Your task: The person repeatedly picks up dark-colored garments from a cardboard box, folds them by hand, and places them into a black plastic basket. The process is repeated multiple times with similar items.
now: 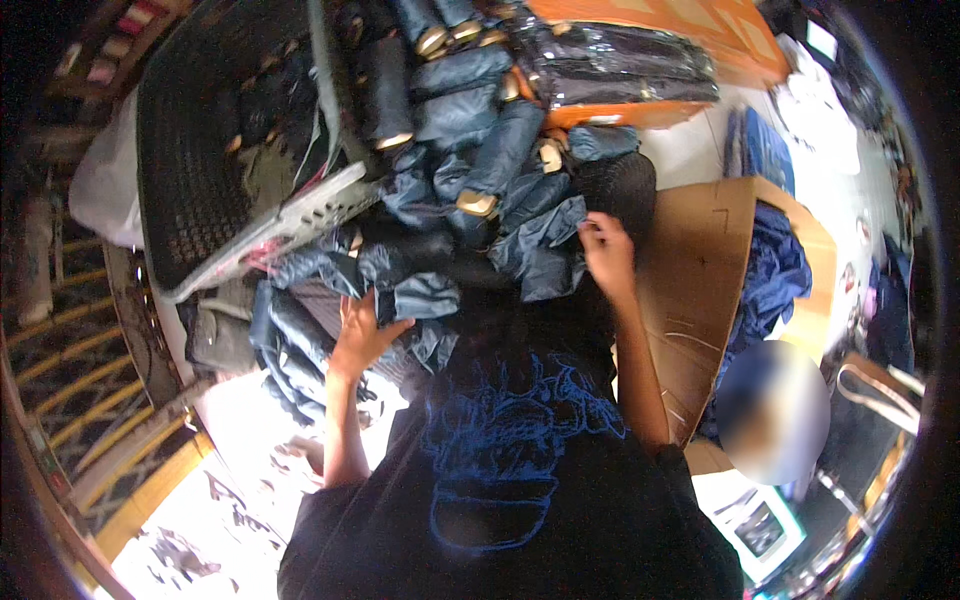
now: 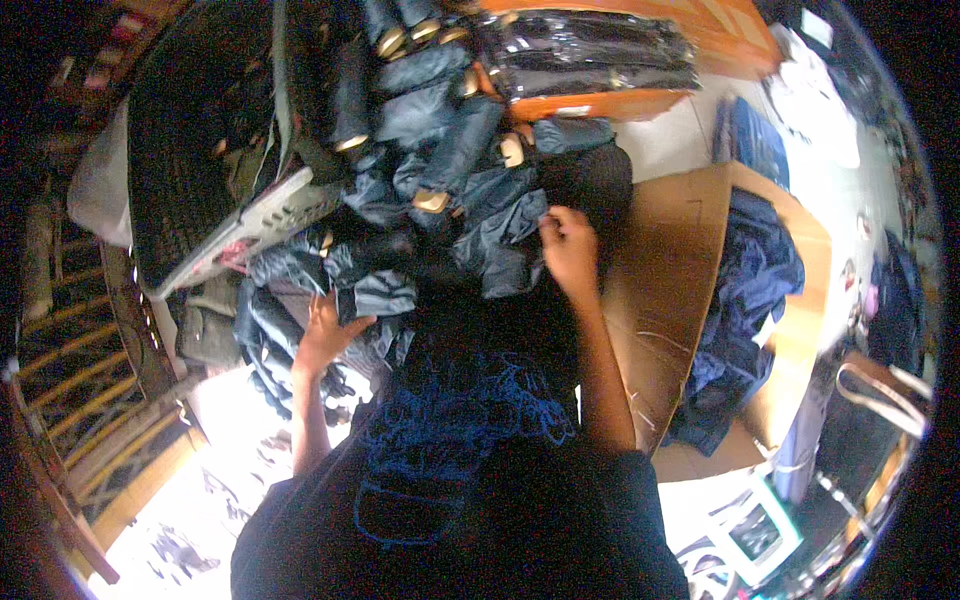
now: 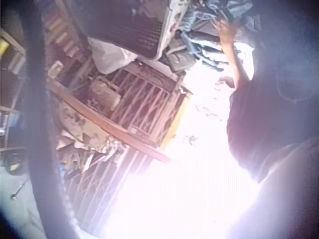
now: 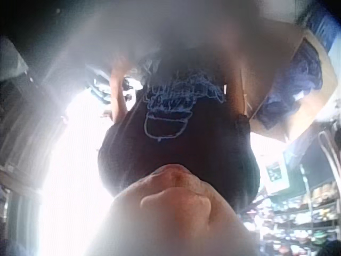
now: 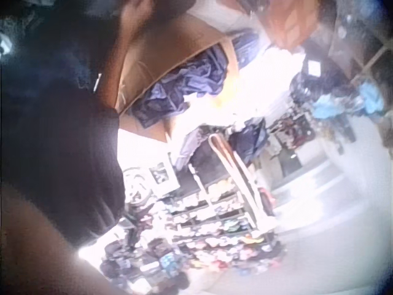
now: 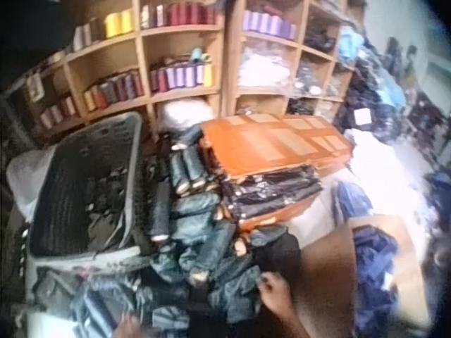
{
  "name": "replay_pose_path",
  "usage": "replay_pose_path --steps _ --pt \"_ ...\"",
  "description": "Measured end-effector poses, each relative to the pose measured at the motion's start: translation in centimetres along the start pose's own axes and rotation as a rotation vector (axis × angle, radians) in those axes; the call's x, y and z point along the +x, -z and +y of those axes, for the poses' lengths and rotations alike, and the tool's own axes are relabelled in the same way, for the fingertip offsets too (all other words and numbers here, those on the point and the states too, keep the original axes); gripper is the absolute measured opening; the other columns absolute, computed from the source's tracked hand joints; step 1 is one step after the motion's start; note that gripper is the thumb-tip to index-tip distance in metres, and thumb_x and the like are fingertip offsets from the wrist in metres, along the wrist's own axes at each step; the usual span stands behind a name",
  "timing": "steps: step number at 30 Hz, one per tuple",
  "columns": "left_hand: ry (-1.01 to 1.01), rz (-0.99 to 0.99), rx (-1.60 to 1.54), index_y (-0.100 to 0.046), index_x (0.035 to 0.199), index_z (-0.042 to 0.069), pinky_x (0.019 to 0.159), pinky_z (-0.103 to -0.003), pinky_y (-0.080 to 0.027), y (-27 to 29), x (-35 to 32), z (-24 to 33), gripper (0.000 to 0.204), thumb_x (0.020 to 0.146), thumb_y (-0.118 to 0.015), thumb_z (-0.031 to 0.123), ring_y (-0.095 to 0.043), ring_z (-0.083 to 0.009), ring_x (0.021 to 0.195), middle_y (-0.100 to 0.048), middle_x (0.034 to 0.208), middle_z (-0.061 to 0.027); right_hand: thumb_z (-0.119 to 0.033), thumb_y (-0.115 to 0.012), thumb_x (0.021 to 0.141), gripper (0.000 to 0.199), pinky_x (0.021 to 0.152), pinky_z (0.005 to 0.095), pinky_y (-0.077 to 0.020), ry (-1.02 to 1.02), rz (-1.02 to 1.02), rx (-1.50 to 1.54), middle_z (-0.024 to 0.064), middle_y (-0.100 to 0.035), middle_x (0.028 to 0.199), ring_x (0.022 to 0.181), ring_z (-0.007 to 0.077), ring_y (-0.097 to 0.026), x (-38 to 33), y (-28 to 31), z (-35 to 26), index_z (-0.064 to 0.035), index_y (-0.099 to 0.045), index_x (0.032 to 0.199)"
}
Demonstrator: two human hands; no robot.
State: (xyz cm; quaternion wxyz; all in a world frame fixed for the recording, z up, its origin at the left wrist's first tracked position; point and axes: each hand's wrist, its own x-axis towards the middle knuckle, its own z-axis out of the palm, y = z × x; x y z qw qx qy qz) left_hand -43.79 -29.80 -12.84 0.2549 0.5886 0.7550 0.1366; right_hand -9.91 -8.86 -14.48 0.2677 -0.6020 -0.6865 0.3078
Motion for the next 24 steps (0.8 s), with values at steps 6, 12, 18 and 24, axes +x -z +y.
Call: replay_pose_path --steps 6,12,18,24 --pt "0.162 -0.294 -0.223 -0.047 0.127 -0.005 0.108 -0.047 -0.030 4.5 1.1 2.5 0.067 0.085 -0.065 0.044 -0.049 -0.0417 0.118 -0.056 0.122 -0.0255 -0.016 -0.059 0.090 0.017 0.077 0.0315 -0.0471 -0.286 -0.185 0.250 0.0118 -0.066 0.089 0.083 0.0201 -0.062 1.4 4.7 -0.9 -0.0006 -0.063 0.096" --pt "0.193 -0.245 -0.273 -0.029 0.144 0.003 0.107 -0.038 -0.033 6.7 1.2 4.3 0.075 0.087 -0.064 0.038 -0.038 -0.0360 0.133 -0.040 0.143 -0.0221 -0.023 -0.070 0.083 0.028 0.089 0.0412 -0.0433 0.054 0.002 -0.119 0.0199 -0.060 0.101 0.100 0.0371 -0.057 -0.6 5.1 -3.0 -0.0019 -0.062 0.100" --pt "0.295 -0.189 -0.428 -0.015 0.151 0.014 0.107 -0.041 -0.033 5.1 1.2 3.6 0.074 0.093 -0.057 0.034 -0.040 -0.0347 0.132 -0.034 0.148 -0.0204 -0.017 -0.061 0.091 0.018 0.061 0.0275 -0.0507 -0.118 0.169 0.361 0.0109 -0.065 0.090 0.073 0.0184 -0.065 -7.0 20.6 -13.5 -0.0026 -0.060 0.101" --pt "-0.128 -0.022 -0.125 -0.023 0.148 0.007 0.109 -0.045 -0.029 2.7 4.7 1.8 0.058 0.098 -0.045 0.029 -0.032 -0.0437 0.134 -0.031 0.147 -0.0253 -0.004 -0.047 0.086 0.016 0.058 0.0285 -0.0492 -0.479 0.424 -0.129 0.0104 -0.065 0.077 0.067 0.0172 -0.062 -10.5 34.1 5.7 0.0010 -0.062 0.091"
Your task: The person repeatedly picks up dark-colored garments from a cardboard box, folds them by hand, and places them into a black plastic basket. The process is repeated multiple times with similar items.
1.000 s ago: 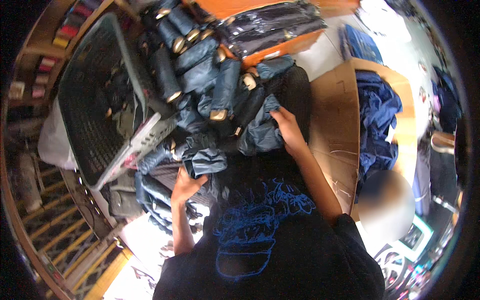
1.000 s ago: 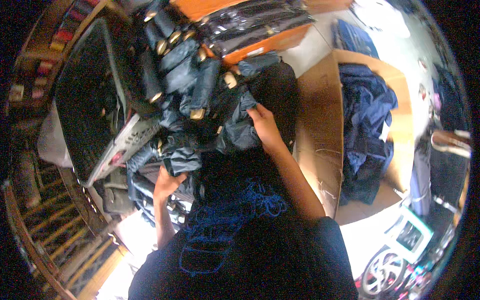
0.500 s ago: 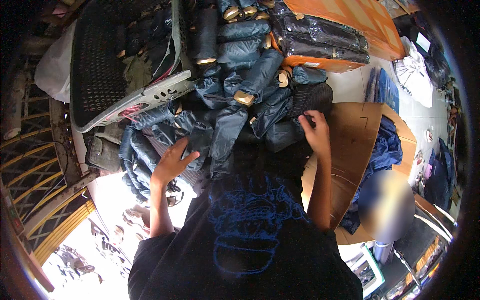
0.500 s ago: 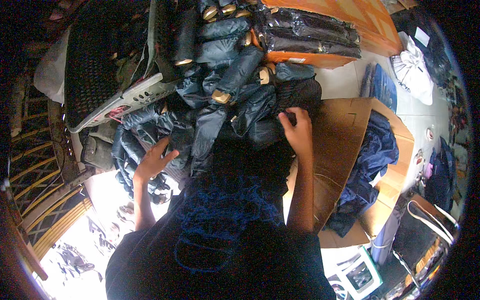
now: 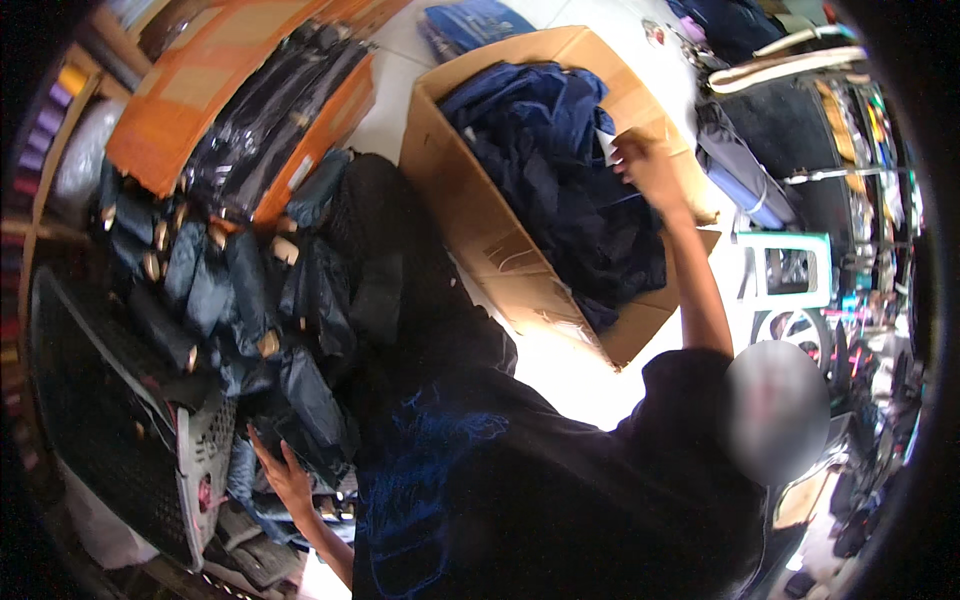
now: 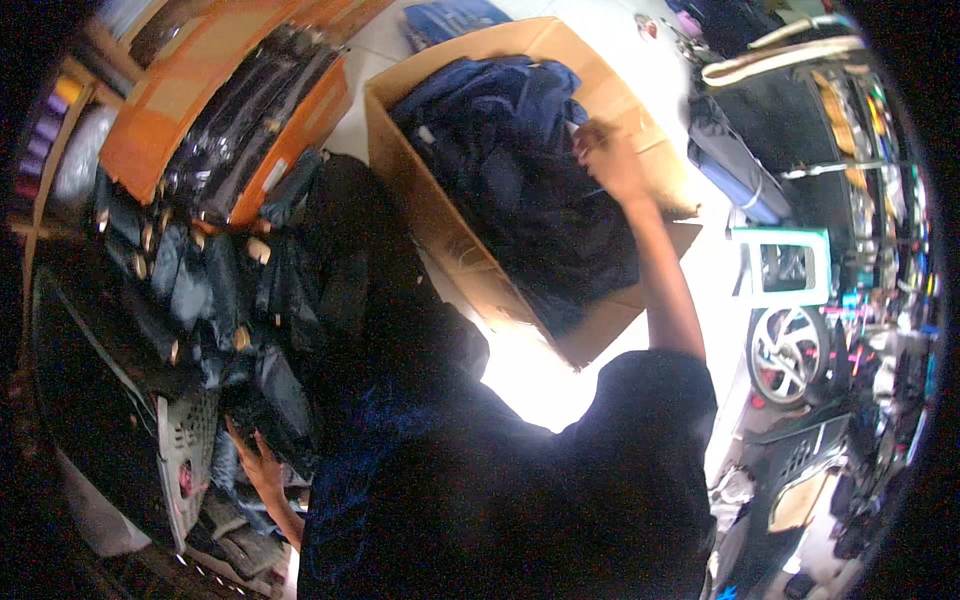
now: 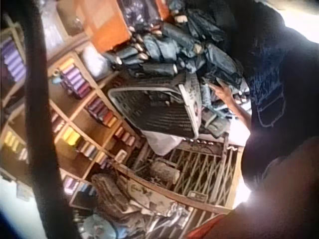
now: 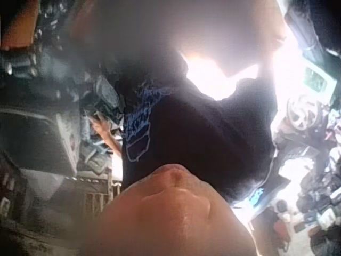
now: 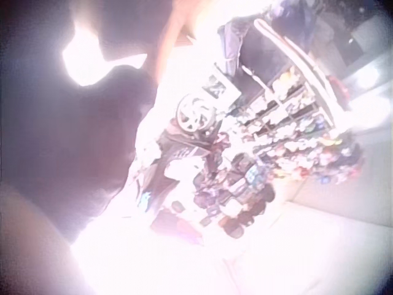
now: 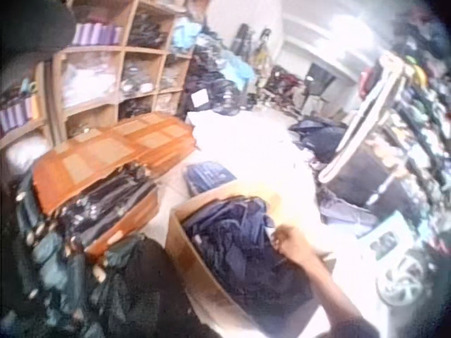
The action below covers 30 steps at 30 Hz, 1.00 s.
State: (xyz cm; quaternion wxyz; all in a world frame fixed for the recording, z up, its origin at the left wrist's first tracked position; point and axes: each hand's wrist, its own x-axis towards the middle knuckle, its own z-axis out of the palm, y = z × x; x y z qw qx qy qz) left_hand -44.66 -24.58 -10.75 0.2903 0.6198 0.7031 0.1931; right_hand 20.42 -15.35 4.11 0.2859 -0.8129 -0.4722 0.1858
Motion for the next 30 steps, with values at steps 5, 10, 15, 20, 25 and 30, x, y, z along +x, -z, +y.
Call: replay_pose_path --steps 5,10,15,20,25,30 --pt "0.129 0.047 -0.008 -0.027 0.146 0.009 0.101 -0.047 -0.038 0.9 0.1 -2.1 0.063 0.097 -0.044 0.044 -0.043 -0.0436 0.125 -0.036 0.143 -0.0260 -0.010 -0.059 0.076 0.032 0.086 0.0472 -0.0478 -0.059 -0.617 -0.661 0.0282 -0.063 0.102 0.103 0.0382 -0.061 0.0 -4.5 17.1 0.0017 -0.062 0.105" --pt "0.177 0.206 -0.060 -0.037 0.142 0.007 0.083 -0.046 -0.045 0.1 -0.9 -2.1 0.061 0.097 -0.042 0.048 -0.055 -0.0388 0.105 -0.054 0.122 -0.0256 -0.016 -0.075 0.072 0.093 0.101 0.0416 -0.0406 0.147 -0.241 -0.335 0.0297 -0.048 0.130 0.123 0.0395 -0.048 -1.0 -6.5 19.3 -0.0134 -0.020 0.147" --pt "0.164 0.397 -0.144 -0.045 0.132 -0.002 0.091 -0.038 -0.042 -0.1 -1.9 -1.5 0.050 0.099 -0.047 0.034 -0.054 -0.0284 0.106 -0.057 0.119 -0.0214 -0.022 -0.079 0.073 0.109 0.100 0.0434 -0.0426 0.015 -0.377 -0.242 0.0332 -0.053 0.122 0.115 0.0436 -0.054 0.4 -7.4 16.1 -0.0145 -0.002 0.149" --pt "0.254 0.550 -0.171 -0.054 0.122 -0.004 0.092 -0.032 -0.042 2.0 -5.4 -1.9 0.041 0.099 -0.049 0.029 -0.054 -0.0220 0.108 -0.059 0.117 -0.0161 0.002 -0.062 0.080 0.081 0.107 0.0354 -0.0350 0.286 -0.466 -0.276 0.0208 -0.042 0.142 0.127 0.0266 -0.045 1.1 -6.4 20.9 -0.0063 -0.019 0.148" --pt "0.303 0.625 -0.137 -0.061 0.115 -0.001 0.074 -0.030 -0.046 1.9 -5.5 -3.0 0.037 0.098 -0.051 0.031 -0.055 -0.0164 0.082 -0.065 0.104 -0.0117 0.005 -0.066 0.076 0.069 0.073 0.0276 -0.0439 0.044 -0.426 -0.362 0.0038 -0.054 0.087 0.077 0.0137 -0.051 -0.2 1.4 6.3 -0.0036 -0.040 0.139" --pt "0.401 0.681 -0.270 -0.062 0.112 -0.001 0.065 -0.023 -0.044 2.6 -5.1 -1.4 0.027 0.096 -0.053 0.019 -0.053 -0.0093 0.072 -0.065 0.096 -0.0083 -0.012 -0.055 0.095 0.027 0.083 0.0256 -0.0444 0.510 0.019 -0.507 0.0067 -0.061 0.103 0.091 0.0120 -0.056 -0.8 4.6 -6.1 -0.0039 -0.057 0.121"
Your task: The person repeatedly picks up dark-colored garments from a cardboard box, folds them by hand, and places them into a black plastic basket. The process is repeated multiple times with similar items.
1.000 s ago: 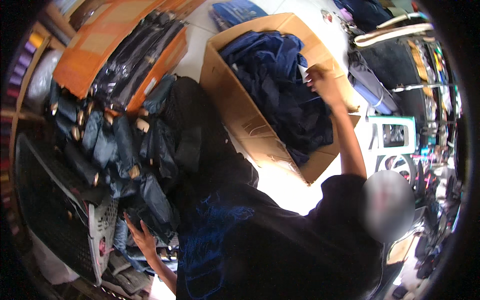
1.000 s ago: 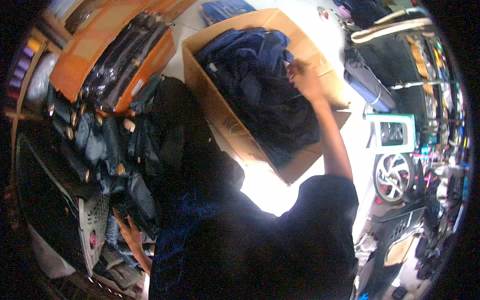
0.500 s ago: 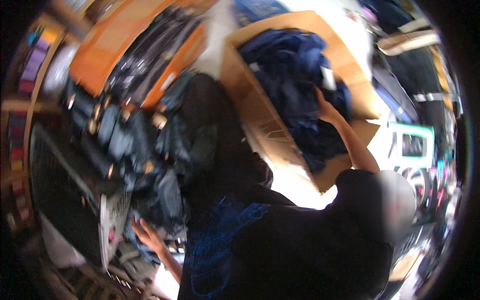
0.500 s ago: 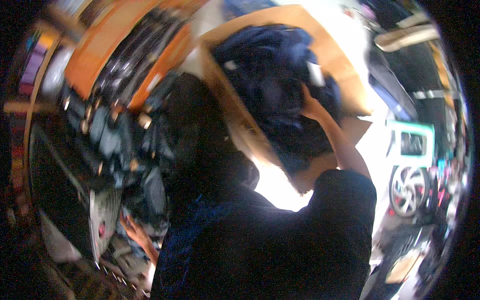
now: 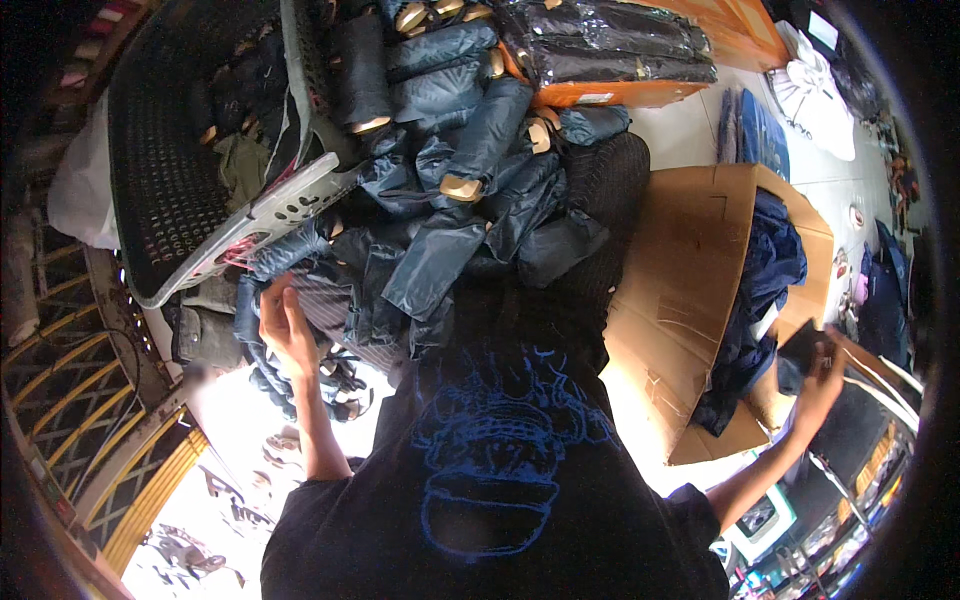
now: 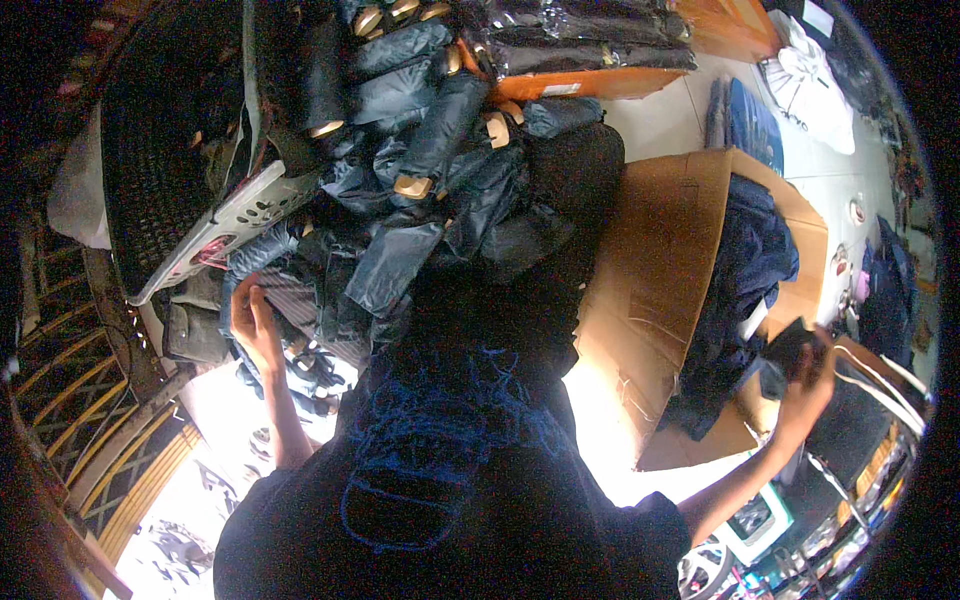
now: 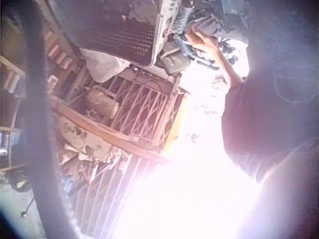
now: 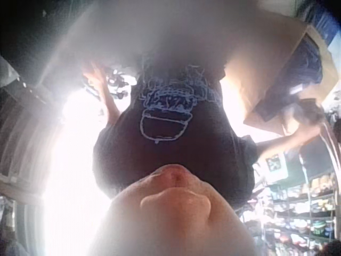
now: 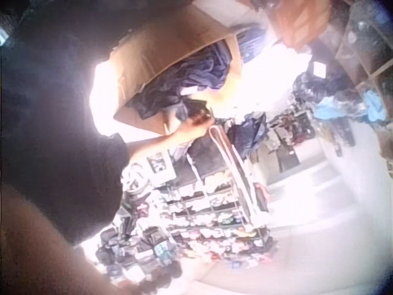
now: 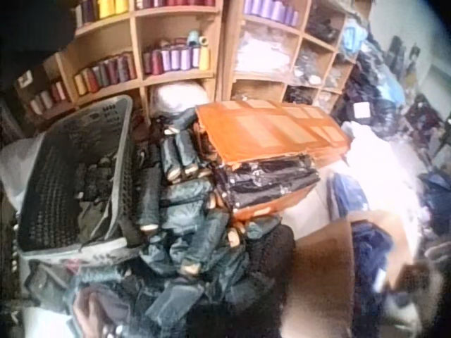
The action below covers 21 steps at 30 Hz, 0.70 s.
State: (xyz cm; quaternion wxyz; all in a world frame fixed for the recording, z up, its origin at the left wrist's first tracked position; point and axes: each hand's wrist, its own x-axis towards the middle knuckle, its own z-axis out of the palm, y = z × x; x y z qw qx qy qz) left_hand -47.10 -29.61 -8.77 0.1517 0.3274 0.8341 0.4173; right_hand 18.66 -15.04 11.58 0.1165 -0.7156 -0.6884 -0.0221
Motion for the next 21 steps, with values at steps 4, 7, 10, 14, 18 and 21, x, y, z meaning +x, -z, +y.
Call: replay_pose_path --steps 4,7,10,14,18,21 --pt "0.012 0.011 -0.296 -0.063 0.109 0.000 0.054 -0.018 -0.037 -0.9 0.5 5.6 0.023 0.096 -0.050 0.013 -0.045 -0.0033 0.060 -0.065 0.087 -0.0047 -0.008 -0.055 0.094 0.022 0.096 0.0291 -0.0396 -0.026 0.199 0.532 0.0122 -0.063 0.113 0.106 0.0182 -0.056 1.3 -1.4 -15.3 -0.0006 -0.061 0.114" --pt "0.029 -0.171 -0.313 -0.064 0.108 0.000 0.056 -0.021 -0.042 -2.4 0.6 9.4 0.022 0.093 -0.054 0.013 -0.052 -0.0074 0.061 -0.066 0.083 -0.0087 -0.002 -0.058 0.088 0.016 0.089 0.0284 -0.0430 0.205 -0.125 0.676 0.0115 -0.066 0.106 0.099 0.0189 -0.060 2.5 -5.0 -22.9 -0.0014 -0.068 0.100" --pt "-0.357 -0.413 0.238 -0.061 0.116 0.003 0.097 -0.042 -0.041 -2.9 0.9 6.9 0.040 0.088 -0.064 0.031 -0.052 -0.0356 0.114 -0.051 0.127 -0.0239 0.002 -0.057 0.086 0.017 0.086 0.0285 -0.0452 0.424 -0.412 0.777 0.0132 -0.067 0.102 0.096 0.0213 -0.063 3.8 -7.9 -28.7 -0.0007 -0.068 0.099" --pt "-0.216 -0.692 0.464 -0.056 0.125 0.005 0.107 -0.049 -0.032 -2.5 -2.3 0.2 0.063 0.080 -0.069 0.047 -0.037 -0.0439 0.130 -0.032 0.145 -0.0255 0.006 -0.055 0.086 0.019 0.084 0.0283 -0.0472 0.521 -0.685 0.857 0.0134 -0.067 0.100 0.094 0.0212 -0.064 4.5 -11.8 -32.9 0.0007 -0.067 0.100" --pt "-0.158 -0.596 0.118 -0.059 0.118 0.004 0.101 -0.048 -0.038 -0.5 -3.8 0.1 0.055 0.080 -0.070 0.042 -0.044 -0.0408 0.124 -0.041 0.139 -0.0216 0.006 -0.054 0.087 0.020 0.084 0.0288 -0.0475 0.556 -0.913 0.974 0.0128 -0.067 0.101 0.094 0.0204 -0.064 4.6 -14.7 -35.4 0.0022 -0.066 0.102" --pt "-0.214 -0.313 0.097 -0.061 0.115 0.003 0.092 -0.041 -0.043 0.7 -3.0 1.6 0.045 0.083 -0.069 0.034 -0.054 -0.0346 0.111 -0.054 0.125 -0.0163 0.005 -0.055 0.087 0.021 0.084 0.0284 -0.0476 0.699 -1.009 1.052 0.0121 -0.067 0.105 0.097 0.0185 -0.064 4.6 -16.6 -37.8 0.0024 -0.064 0.106"
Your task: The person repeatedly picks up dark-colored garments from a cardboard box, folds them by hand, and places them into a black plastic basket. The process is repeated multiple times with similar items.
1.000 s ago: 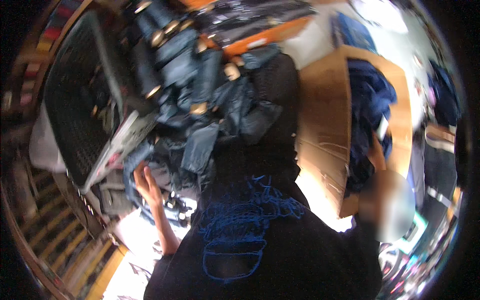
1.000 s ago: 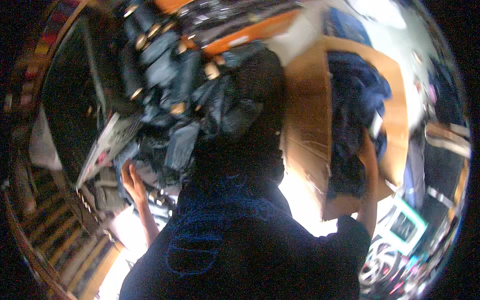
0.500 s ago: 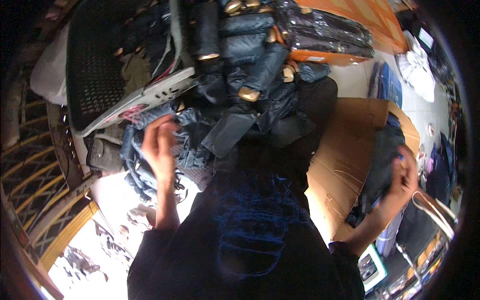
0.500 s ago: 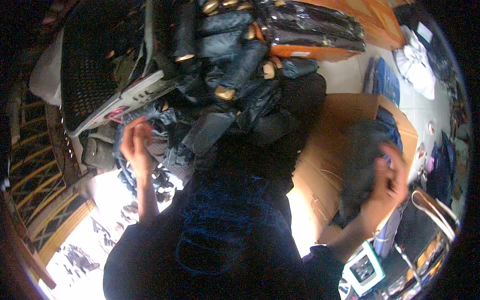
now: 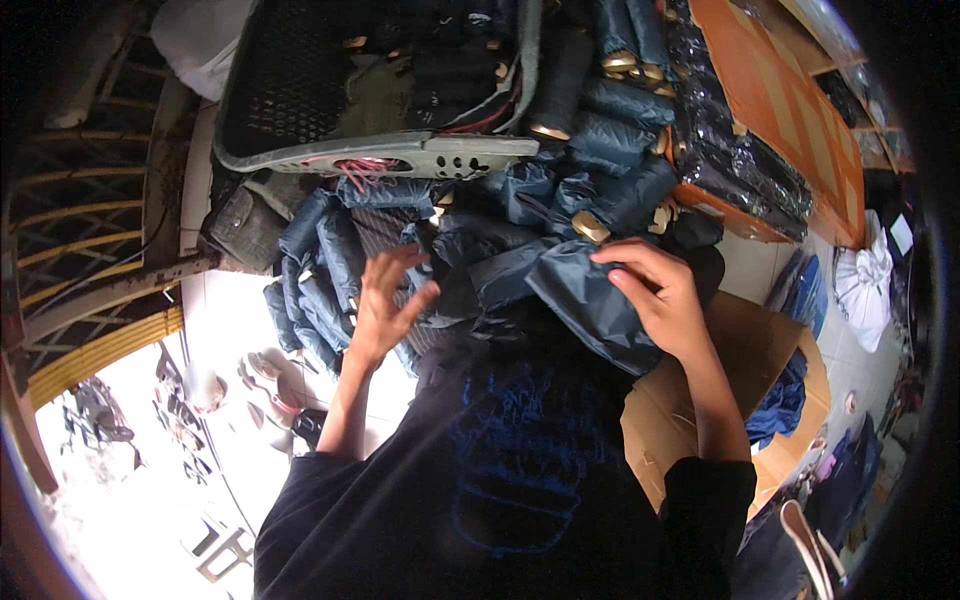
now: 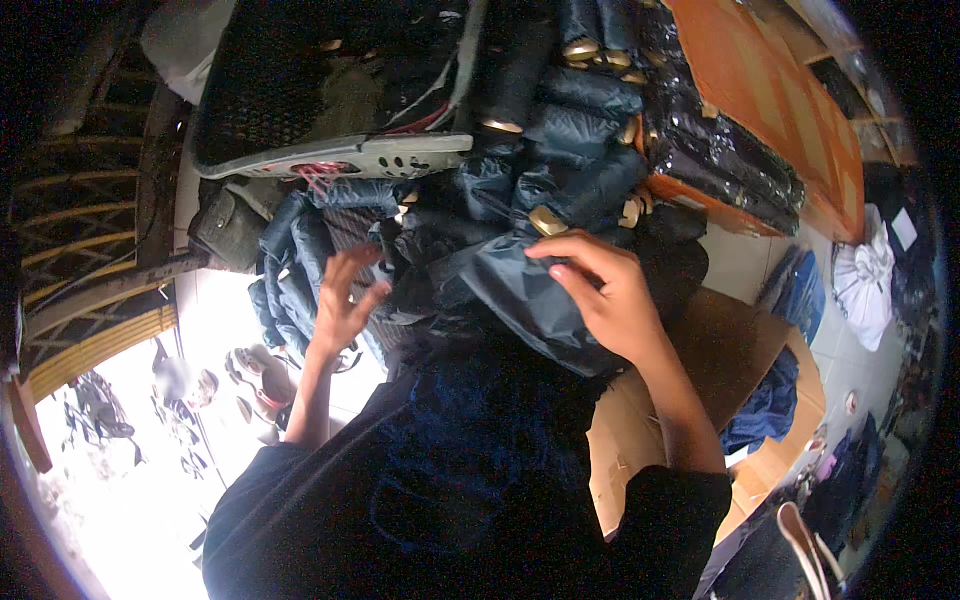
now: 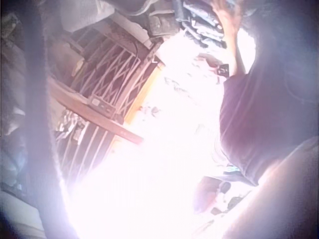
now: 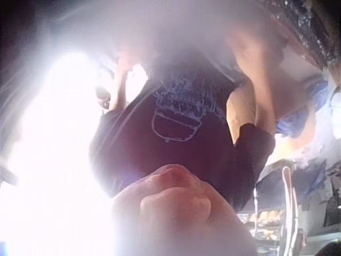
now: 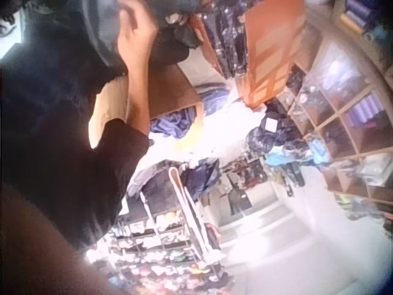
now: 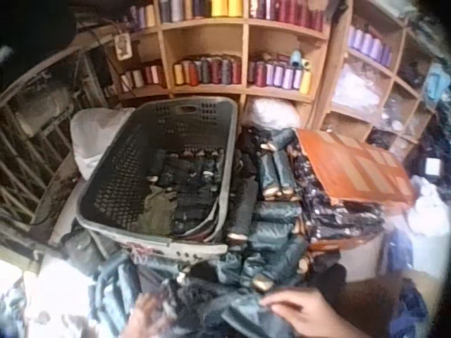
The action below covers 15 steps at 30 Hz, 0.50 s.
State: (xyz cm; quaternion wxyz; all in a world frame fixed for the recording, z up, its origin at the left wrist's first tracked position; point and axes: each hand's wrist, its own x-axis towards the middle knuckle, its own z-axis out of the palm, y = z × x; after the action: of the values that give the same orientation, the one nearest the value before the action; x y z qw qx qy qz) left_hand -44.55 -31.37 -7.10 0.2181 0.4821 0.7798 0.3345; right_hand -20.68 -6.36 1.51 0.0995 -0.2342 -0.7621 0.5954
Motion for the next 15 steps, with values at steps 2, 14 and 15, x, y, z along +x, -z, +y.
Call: replay_pose_path --steps 2,14,15 --pt "0.087 0.158 -0.187 -0.062 0.114 0.002 0.088 -0.035 -0.044 0.8 0.8 0.8 0.037 0.087 -0.066 0.027 -0.058 -0.0276 0.102 -0.062 0.113 -0.0129 0.005 -0.056 0.087 0.024 0.084 0.0280 -0.0483 0.108 -0.086 -0.001 0.0117 -0.067 0.107 0.099 0.0176 -0.063 1.9 -1.5 -0.1 0.0016 -0.063 0.109" --pt "0.300 0.354 -0.955 -0.061 0.093 0.001 0.074 -0.021 -0.044 1.9 3.5 4.9 0.006 0.089 -0.064 0.004 -0.056 -0.0048 0.081 -0.064 0.086 0.0000 -0.011 -0.072 0.082 0.024 0.060 0.0253 -0.0500 -0.124 -0.248 -0.025 0.0104 -0.063 0.082 0.072 0.0109 -0.061 5.6 -4.0 1.5 0.0012 -0.059 0.099" --pt "0.299 0.380 -0.977 -0.061 0.093 0.000 0.075 -0.021 -0.044 2.6 3.4 5.2 0.005 0.089 -0.063 0.003 -0.056 -0.0052 0.081 -0.064 0.086 -0.0005 -0.010 -0.071 0.083 0.020 0.056 0.0249 -0.0491 -0.280 -0.250 0.057 0.0086 -0.062 0.078 0.066 0.0095 -0.060 5.5 -3.6 1.5 0.0017 -0.059 0.093"
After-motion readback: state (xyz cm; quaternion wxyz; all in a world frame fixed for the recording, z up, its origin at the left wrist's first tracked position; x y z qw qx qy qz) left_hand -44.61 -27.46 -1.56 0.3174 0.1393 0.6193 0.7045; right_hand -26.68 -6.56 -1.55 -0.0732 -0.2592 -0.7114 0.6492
